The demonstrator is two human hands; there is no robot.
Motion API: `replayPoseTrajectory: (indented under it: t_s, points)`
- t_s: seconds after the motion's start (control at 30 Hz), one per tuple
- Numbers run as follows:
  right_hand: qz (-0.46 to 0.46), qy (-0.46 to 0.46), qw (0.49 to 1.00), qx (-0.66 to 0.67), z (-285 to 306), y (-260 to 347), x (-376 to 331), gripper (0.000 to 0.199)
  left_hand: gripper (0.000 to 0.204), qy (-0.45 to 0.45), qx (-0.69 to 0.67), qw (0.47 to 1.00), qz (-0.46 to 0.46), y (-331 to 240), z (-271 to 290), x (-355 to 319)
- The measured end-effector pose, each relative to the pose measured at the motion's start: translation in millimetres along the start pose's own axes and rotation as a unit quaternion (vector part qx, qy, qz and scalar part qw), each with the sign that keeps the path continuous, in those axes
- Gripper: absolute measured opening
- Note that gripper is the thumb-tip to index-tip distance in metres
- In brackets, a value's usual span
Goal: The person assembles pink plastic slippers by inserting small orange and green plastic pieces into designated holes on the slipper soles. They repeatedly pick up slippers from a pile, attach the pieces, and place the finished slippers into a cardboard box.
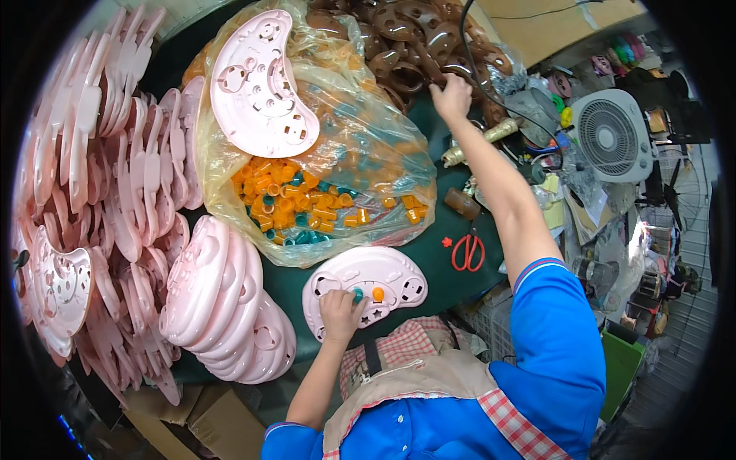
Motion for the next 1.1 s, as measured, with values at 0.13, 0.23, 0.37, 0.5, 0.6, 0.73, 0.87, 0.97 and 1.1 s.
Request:
replayPoseTrajectory:
  t_s: [0.13, 0.23, 0.37, 0.5, 0.6, 0.73, 0.87, 0.97, 1.1]
  points:
    - [0.056, -0.003, 0.980, 0.190, 32.0, 18.4, -34.2, 0.024, 0.033, -0.008, 0.045, 0.998, 0.042, 2.6, -8.3, -8.8]
    - [0.014, 0.024, 0.897, 0.442, 88.4, 33.2, -105.1, 0.017, 0.073, -0.032, 0.059, 0.993, 0.101, -5.6, 0.5, -9.5]
    - [-0.044, 0.174, 0.851, 0.494, 157.1, 48.6, -220.7, 0.014, 0.097, -0.178, -0.073, 0.980, 0.043, -35.7, 28.6, -26.1]
    - [-0.103, 0.659, 0.618, 0.417, 174.2, 84.2, -381.3, 0.031, 0.085, -0.195, -0.156, 0.967, 0.041, -37.4, 24.1, -66.3]
    - [0.038, 0.484, 0.777, 0.400, 182.3, 80.1, -417.3, 0.053, 0.071, -0.184, -0.184, 0.960, 0.104, -23.4, 17.3, -89.0]
    - [0.262, 0.338, 0.848, 0.313, 170.4, 68.7, -428.1, 0.062, 0.068, -0.193, -0.099, 0.971, 0.097, -3.4, 8.3, -74.9]
    - [0.376, 0.227, 0.889, 0.129, 159.1, 74.7, -432.4, 0.050, 0.056, -0.188, 0.020, 0.974, 0.125, 12.3, -12.1, -77.8]
    - [0.283, 0.267, 0.893, 0.226, 141.6, 76.1, -433.7, 0.036, 0.055, -0.193, 0.029, 0.974, 0.115, 15.1, -19.1, -84.9]
    - [0.234, 0.228, 0.918, 0.227, 109.0, 117.9, -445.0, 0.012, 0.048, -0.197, 0.053, 0.970, 0.129, 13.1, -22.8, -79.4]
Point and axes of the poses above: each hand's wrist, its own x-axis towards the middle knuckle, its own z-axis out of the back of the hand, y = z × x, the point moved 5 cm from there along x, towards the middle knuckle, and after that the axes turned 4 degrees about -x, right-handed, at the moved point
